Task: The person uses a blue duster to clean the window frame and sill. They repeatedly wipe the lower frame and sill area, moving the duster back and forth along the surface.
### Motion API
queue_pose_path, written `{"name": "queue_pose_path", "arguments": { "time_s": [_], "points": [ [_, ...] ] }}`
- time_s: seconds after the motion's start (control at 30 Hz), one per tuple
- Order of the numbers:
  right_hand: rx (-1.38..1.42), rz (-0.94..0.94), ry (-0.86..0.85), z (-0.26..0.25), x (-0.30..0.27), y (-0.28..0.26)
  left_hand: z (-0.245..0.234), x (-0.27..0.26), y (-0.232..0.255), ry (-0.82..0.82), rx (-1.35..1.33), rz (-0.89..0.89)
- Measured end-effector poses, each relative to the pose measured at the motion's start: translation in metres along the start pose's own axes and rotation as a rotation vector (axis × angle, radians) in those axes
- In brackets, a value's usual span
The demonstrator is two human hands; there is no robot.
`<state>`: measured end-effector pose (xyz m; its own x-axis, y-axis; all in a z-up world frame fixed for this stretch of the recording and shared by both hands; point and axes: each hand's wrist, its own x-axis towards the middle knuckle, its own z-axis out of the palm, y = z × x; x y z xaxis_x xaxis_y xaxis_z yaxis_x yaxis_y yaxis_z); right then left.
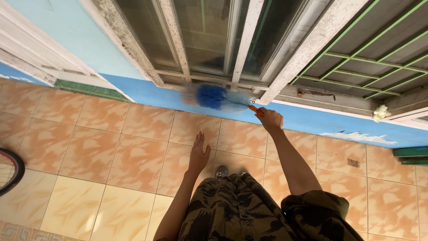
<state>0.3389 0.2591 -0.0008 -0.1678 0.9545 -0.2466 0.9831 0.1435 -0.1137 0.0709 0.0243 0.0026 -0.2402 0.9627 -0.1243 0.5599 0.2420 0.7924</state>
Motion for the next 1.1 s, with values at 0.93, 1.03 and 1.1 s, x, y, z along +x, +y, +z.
{"name": "queue_pose_path", "arguments": {
  "time_s": [0.93,1.03,1.1],
  "points": [
    [0.157,-0.169,0.375,-0.046,0.03,0.065,0.054,-0.003,0.046,0.077,0.005,-0.03],
    [0.087,-0.135,0.276,-0.041,0.032,0.083,0.065,-0.002,0.06,0.104,-0.006,-0.024],
    [0.007,-0.106,0.193,-0.026,0.035,0.097,0.073,-0.003,0.066,0.107,-0.008,-0.027]
  ]
}}
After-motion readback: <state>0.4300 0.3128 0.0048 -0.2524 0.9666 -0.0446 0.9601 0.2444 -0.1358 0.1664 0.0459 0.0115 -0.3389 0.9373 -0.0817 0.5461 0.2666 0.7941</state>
